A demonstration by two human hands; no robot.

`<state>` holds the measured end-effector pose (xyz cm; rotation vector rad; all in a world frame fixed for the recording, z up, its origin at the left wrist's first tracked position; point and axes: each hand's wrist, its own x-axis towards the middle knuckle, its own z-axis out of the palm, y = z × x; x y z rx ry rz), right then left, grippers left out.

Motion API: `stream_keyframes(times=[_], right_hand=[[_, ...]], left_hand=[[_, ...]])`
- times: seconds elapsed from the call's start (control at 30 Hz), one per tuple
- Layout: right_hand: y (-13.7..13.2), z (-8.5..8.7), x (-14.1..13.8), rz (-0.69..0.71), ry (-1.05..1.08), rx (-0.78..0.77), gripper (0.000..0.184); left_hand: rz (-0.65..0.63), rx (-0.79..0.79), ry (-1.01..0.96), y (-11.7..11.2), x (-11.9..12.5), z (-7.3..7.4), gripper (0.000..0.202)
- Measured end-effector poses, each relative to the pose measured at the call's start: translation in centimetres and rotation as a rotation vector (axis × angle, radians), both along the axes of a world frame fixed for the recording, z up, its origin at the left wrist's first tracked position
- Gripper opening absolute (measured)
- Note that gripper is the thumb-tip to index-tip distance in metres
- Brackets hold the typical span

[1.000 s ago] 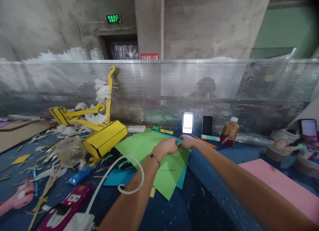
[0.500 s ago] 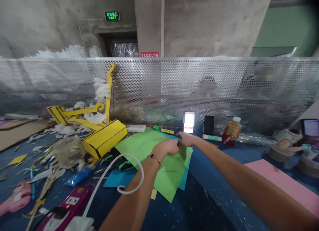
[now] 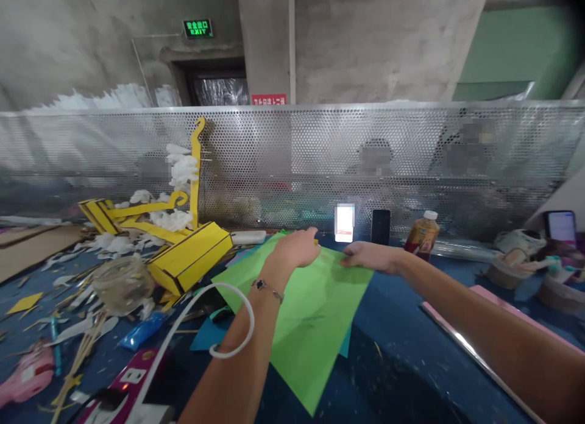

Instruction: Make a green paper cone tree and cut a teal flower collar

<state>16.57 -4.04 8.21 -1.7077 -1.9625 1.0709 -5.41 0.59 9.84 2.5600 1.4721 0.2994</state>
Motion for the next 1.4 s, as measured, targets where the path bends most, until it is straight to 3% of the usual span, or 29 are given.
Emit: stream_keyframes(times=[0.13, 0.23, 0.33, 0.43, 0.5, 0.57, 0.7, 0.87, 0.93, 1.1, 1.23, 1.4], right_hand=[[-6.1, 1.2, 4.2, -0.038, 0.213, -0.13, 0.048], [-11.2, 1.1, 7.1, -0.063, 0.376, -0.192, 0.066], [-15.8, 0.1, 8.9, -0.162, 0.376, -0.183, 0.073], [-19.3, -0.8, 10.0, -0.214, 0.397, -0.088, 0.079], [-20.8, -0.9, 10.7, -0.203, 0.397, -0.094, 0.08], [-21.7, -0.6, 11.5, -0.172, 0.371, -0.119, 0.075], [-21.7, 0.2, 12.3, -0.098, 0.287, -0.085, 0.065], [-20.9, 0.1, 11.6, -0.068, -0.01, -0.016, 0.057], [-21.0, 0.2, 11.7, -0.056, 0.028, -0.034, 0.054], [-21.2, 0.2, 13.0, -0.003, 0.289, -0.241, 0.061], [-21.0, 0.3, 12.7, -0.016, 0.286, -0.209, 0.059], [-21.1, 0.2, 12.2, -0.101, 0.358, -0.146, 0.073]], left_hand=[[0.033, 0.001, -0.004, 1.0, -1.7, 0.2, 0.06], [0.025, -0.056, 0.015, 1.9, -2.1, -1.2, 0.067], [-0.008, -0.121, 0.027, 2.4, -1.7, -3.0, 0.072], [-0.132, -0.166, -0.019, 2.4, -0.6, -3.9, 0.053], [-0.223, -0.164, -0.094, 2.1, 0.1, -3.6, 0.036], [-0.292, -0.136, -0.197, 1.7, 0.8, -2.7, 0.03], [-0.392, -0.106, -0.378, 0.6, 1.6, -1.1, 0.036], [-0.392, -0.139, -0.422, -0.3, 1.9, -1.0, 0.032], [-0.399, -0.156, -0.456, -0.6, 1.7, -0.6, 0.034], [-0.414, -0.158, -0.57, -1.0, 0.8, 0.8, 0.048], [-0.349, -0.097, -0.565, -0.2, 0.8, 0.1, 0.037], [-0.339, -0.11, -0.593, 0.9, 0.9, -0.9, 0.035]])
